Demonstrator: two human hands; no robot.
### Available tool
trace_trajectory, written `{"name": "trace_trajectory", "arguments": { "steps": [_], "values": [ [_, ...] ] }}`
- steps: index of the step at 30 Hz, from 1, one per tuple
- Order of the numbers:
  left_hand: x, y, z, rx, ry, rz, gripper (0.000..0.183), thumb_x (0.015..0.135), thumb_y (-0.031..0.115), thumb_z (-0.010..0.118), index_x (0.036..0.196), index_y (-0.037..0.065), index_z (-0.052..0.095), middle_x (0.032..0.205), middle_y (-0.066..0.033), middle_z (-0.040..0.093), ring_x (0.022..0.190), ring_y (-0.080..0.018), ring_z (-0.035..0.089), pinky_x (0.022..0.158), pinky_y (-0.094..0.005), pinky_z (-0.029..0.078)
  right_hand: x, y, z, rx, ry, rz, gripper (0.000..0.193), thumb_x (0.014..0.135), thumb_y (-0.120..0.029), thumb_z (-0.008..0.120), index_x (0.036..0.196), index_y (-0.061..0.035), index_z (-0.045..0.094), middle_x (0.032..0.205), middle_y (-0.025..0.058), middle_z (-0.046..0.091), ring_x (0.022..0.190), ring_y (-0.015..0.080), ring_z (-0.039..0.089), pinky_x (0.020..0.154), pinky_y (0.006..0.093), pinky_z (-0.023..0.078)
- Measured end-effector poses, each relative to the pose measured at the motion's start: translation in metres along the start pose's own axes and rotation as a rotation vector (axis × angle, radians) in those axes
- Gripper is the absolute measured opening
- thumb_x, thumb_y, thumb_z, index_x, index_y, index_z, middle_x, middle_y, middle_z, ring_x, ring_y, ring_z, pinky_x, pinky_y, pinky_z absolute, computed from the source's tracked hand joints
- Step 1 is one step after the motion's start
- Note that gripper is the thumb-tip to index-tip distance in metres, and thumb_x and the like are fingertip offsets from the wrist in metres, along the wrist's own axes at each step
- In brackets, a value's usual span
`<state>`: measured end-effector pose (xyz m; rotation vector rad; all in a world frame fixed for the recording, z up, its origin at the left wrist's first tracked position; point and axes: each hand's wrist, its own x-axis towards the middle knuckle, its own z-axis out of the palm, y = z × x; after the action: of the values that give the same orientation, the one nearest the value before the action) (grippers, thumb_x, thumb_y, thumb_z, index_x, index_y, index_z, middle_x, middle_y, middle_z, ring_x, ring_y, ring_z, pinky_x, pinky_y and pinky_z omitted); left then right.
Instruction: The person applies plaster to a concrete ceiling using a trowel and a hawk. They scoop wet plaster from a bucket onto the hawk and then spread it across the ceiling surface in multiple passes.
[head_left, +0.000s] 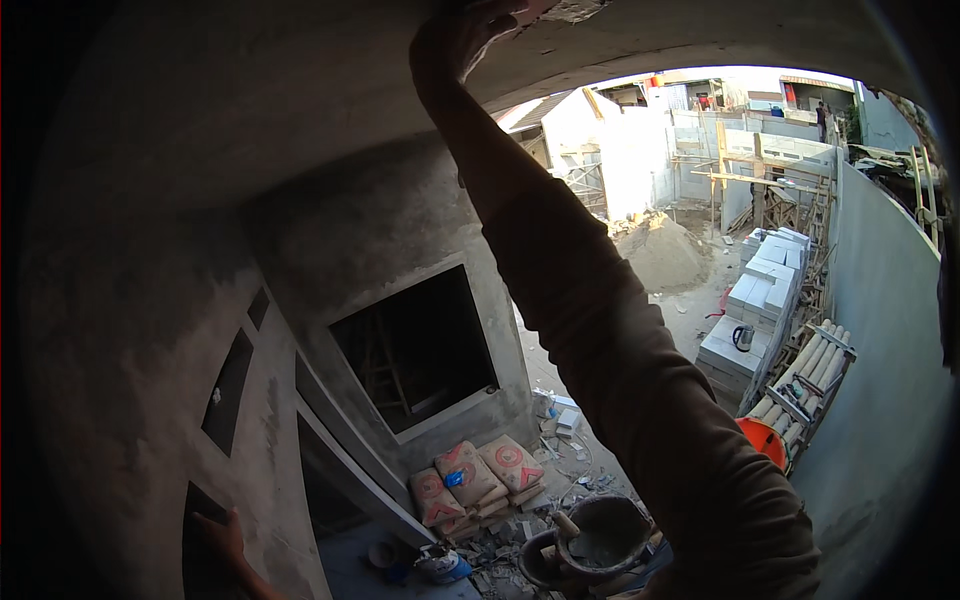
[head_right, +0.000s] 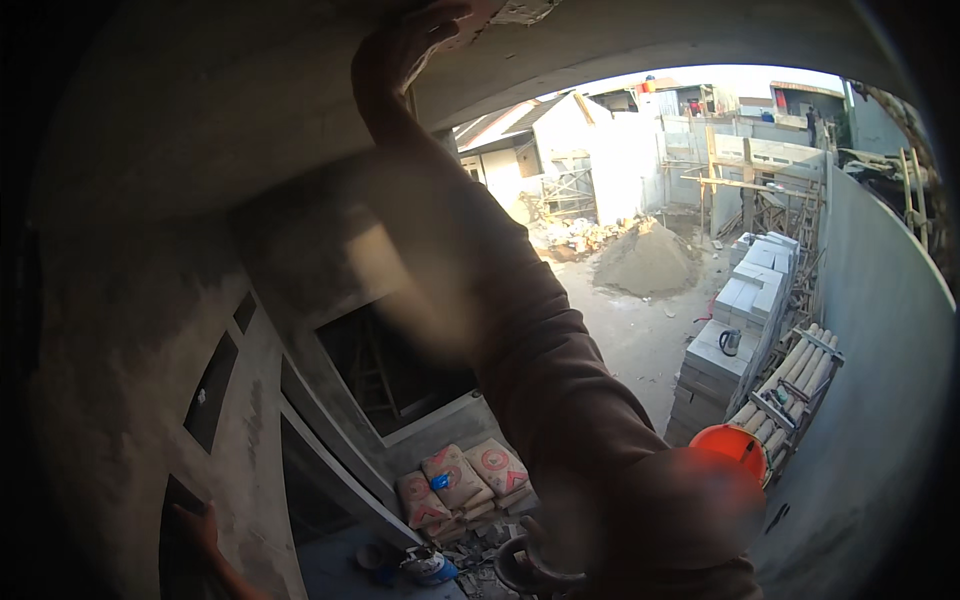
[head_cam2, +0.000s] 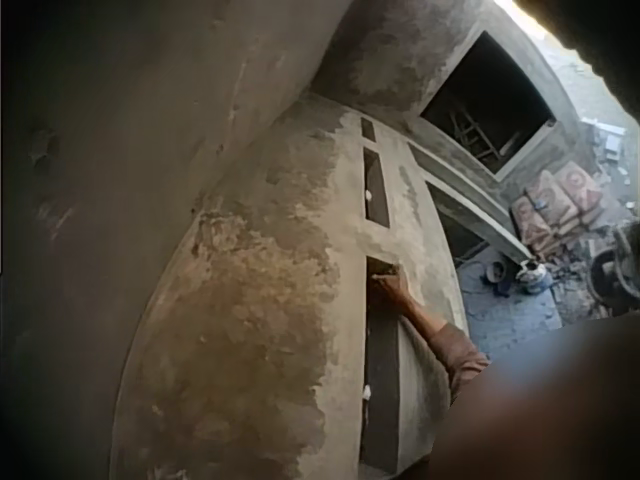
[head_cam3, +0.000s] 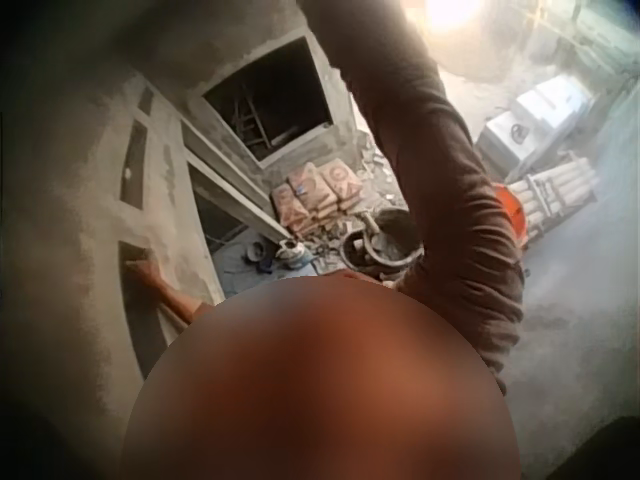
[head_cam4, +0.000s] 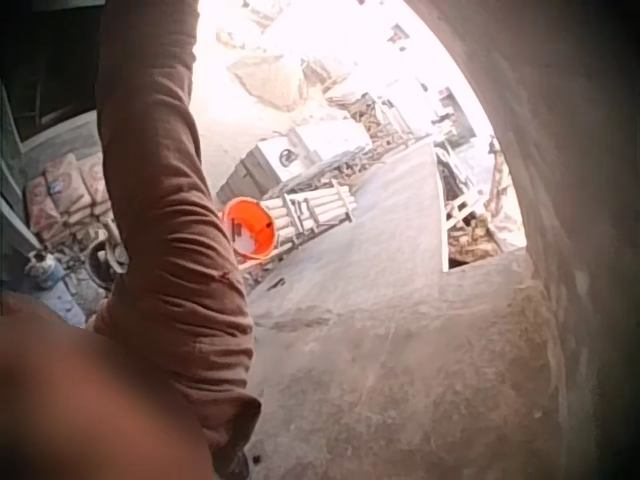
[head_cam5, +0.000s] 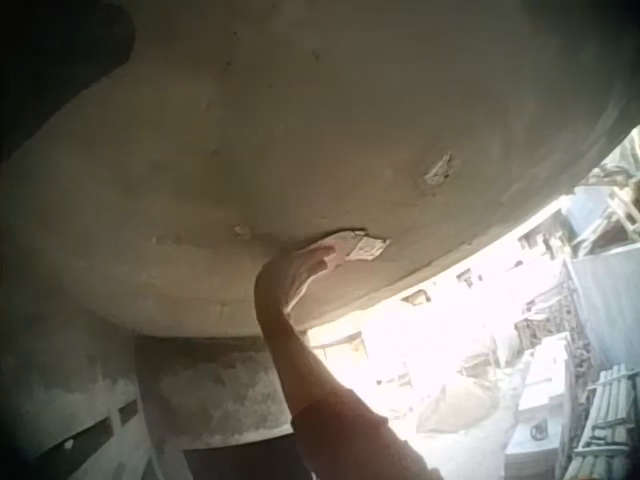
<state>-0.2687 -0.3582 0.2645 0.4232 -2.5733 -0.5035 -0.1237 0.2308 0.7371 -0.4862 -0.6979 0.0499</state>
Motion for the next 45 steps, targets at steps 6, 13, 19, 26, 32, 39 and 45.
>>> {"name": "trace_trajectory", "arguments": {
  "steps": [6, 13, 19, 26, 32, 39, 45],
  "values": [
    [0.014, -0.003, 0.018, 0.026, -0.022, -0.125, 0.090, 0.087, 0.033, 0.068, 0.153, -0.004, 0.018, 0.145, -0.0251, 0.045, 0.131, -0.0399, 0.048, 0.110, -0.0450, 0.041, -0.094, -0.022, -0.080, 0.712, -0.497, 0.010, 0.089, 0.081, 0.002, 0.053, 0.148, 0.0118, -0.005, 0.147, 0.0416, 0.014, 0.126, 0.0535, 0.034, 0.108, 0.0507, 0.035],
    [0.034, -0.026, 0.053, 0.011, 0.123, -0.044, 0.087, 0.088, 0.029, 0.066, 0.153, -0.004, 0.017, 0.145, -0.0278, 0.043, 0.131, -0.0412, 0.047, 0.110, -0.0457, 0.039, 0.039, 0.129, -0.050, 0.496, -0.371, 0.230, 0.072, 0.084, 0.001, 0.050, 0.148, 0.0074, 0.017, 0.144, 0.0342, 0.033, 0.130, 0.0472, 0.040, 0.109, 0.0500, 0.034],
    [0.020, -0.012, 0.033, 0.032, 0.014, -0.087, 0.086, 0.089, 0.030, 0.067, 0.153, -0.003, 0.019, 0.150, -0.0280, 0.036, 0.137, -0.0403, 0.040, 0.113, -0.0462, 0.035, 0.050, 0.163, -0.028, 0.618, -0.392, 0.043, 0.057, 0.083, -0.001, 0.051, 0.139, -0.0020, 0.037, 0.115, 0.0196, 0.058, 0.101, 0.0365, 0.056, 0.088, 0.0476, 0.046],
    [0.021, -0.015, 0.042, 0.060, 0.125, 0.008, 0.084, 0.089, 0.029, 0.068, 0.152, -0.002, 0.022, 0.146, -0.0276, 0.042, 0.133, -0.0418, 0.045, 0.109, -0.0470, 0.039, 0.014, 0.097, -0.057, 0.588, -0.446, -0.007, 0.071, 0.078, 0.006, 0.051, 0.145, 0.0039, 0.029, 0.120, 0.0253, 0.054, 0.104, 0.0419, 0.053, 0.089, 0.0499, 0.046],
    [0.032, -0.029, 0.056, -0.001, 0.175, 0.057, 0.086, 0.087, 0.028, 0.070, 0.151, -0.004, 0.022, 0.144, -0.0328, 0.041, 0.134, -0.0450, 0.042, 0.112, -0.0475, 0.035, -0.032, 0.003, -0.077, 0.523, -0.255, -0.079, 0.073, 0.079, 0.009, 0.048, 0.146, 0.0108, 0.021, 0.120, 0.0323, 0.047, 0.103, 0.0441, 0.054, 0.088, 0.0507, 0.046],
    [0.015, -0.016, 0.031, 0.124, 0.155, 0.040, 0.088, 0.085, 0.030, 0.069, 0.151, -0.004, 0.022, 0.146, -0.0332, 0.038, 0.136, -0.0457, 0.039, 0.115, -0.0484, 0.032, -0.102, -0.105, -0.124, 0.858, -0.559, 0.201, 0.075, 0.080, 0.010, 0.046, 0.147, 0.0116, 0.014, 0.128, 0.0342, 0.042, 0.112, 0.0487, 0.049, 0.094, 0.0532, 0.043],
    [0.000, 0.001, 0.011, 0.196, 0.099, -0.032, 0.087, 0.086, 0.032, 0.069, 0.152, -0.002, 0.022, 0.149, -0.0325, 0.034, 0.139, -0.0472, 0.034, 0.117, -0.0496, 0.026, -0.083, -0.048, -0.105, 0.539, -0.308, 0.044, 0.065, 0.086, -0.003, 0.051, 0.140, 0.0172, 0.021, 0.139, 0.0375, 0.028, 0.127, 0.0494, 0.037, 0.107, 0.0504, 0.036]
  ]
}}
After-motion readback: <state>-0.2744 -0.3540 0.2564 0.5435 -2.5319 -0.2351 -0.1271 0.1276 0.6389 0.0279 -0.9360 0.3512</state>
